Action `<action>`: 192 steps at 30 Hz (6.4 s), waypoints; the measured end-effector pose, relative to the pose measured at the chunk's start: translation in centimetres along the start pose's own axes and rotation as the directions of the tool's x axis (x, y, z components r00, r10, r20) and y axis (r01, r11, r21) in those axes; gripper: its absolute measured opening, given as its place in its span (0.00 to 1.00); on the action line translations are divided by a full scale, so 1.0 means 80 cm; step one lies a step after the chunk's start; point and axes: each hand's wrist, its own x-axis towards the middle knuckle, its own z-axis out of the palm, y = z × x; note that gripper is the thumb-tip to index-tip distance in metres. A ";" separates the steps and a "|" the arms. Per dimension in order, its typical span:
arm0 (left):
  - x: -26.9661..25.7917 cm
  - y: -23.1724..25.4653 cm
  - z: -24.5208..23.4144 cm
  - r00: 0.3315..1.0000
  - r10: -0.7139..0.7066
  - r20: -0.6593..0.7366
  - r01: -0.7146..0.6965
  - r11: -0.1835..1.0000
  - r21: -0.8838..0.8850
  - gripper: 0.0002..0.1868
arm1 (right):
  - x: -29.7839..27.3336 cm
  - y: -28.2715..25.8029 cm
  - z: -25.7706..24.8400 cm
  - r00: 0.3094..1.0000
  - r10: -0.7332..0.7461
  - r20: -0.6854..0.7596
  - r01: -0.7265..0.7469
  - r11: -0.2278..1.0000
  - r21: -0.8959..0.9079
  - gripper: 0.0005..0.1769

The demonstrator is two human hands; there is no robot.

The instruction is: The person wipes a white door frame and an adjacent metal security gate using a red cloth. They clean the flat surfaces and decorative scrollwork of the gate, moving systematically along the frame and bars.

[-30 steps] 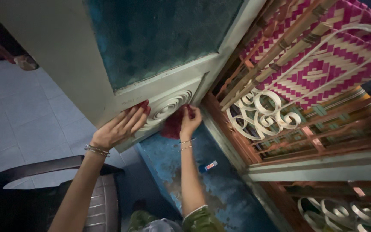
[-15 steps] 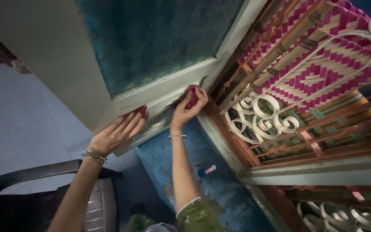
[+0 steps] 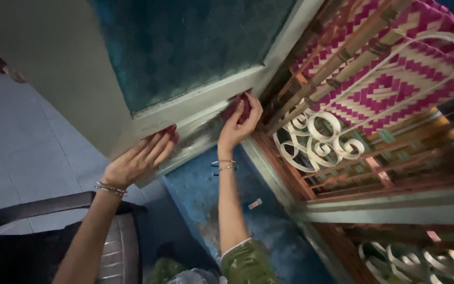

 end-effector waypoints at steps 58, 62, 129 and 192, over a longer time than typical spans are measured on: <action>0.005 -0.003 -0.006 0.999 -0.024 -0.026 0.021 0.996 -0.090 0.26 | 0.058 0.085 0.034 0.962 0.268 -0.051 -0.232 0.901 0.368 0.33; 0.007 -0.003 -0.006 0.999 0.038 0.000 -0.038 0.995 -0.088 0.26 | -0.037 0.224 0.019 0.920 0.374 -0.119 -0.305 0.872 0.384 0.37; 0.304 -0.084 -0.029 0.956 0.178 0.232 -0.151 0.980 -0.129 0.40 | 0.122 -0.006 0.027 0.988 0.152 0.039 -0.157 0.971 0.178 0.28; 0.481 -0.262 -0.129 0.913 -0.352 -0.205 0.309 0.927 -0.213 0.34 | 0.382 -0.169 0.020 0.714 -0.550 0.433 0.522 0.830 0.195 0.39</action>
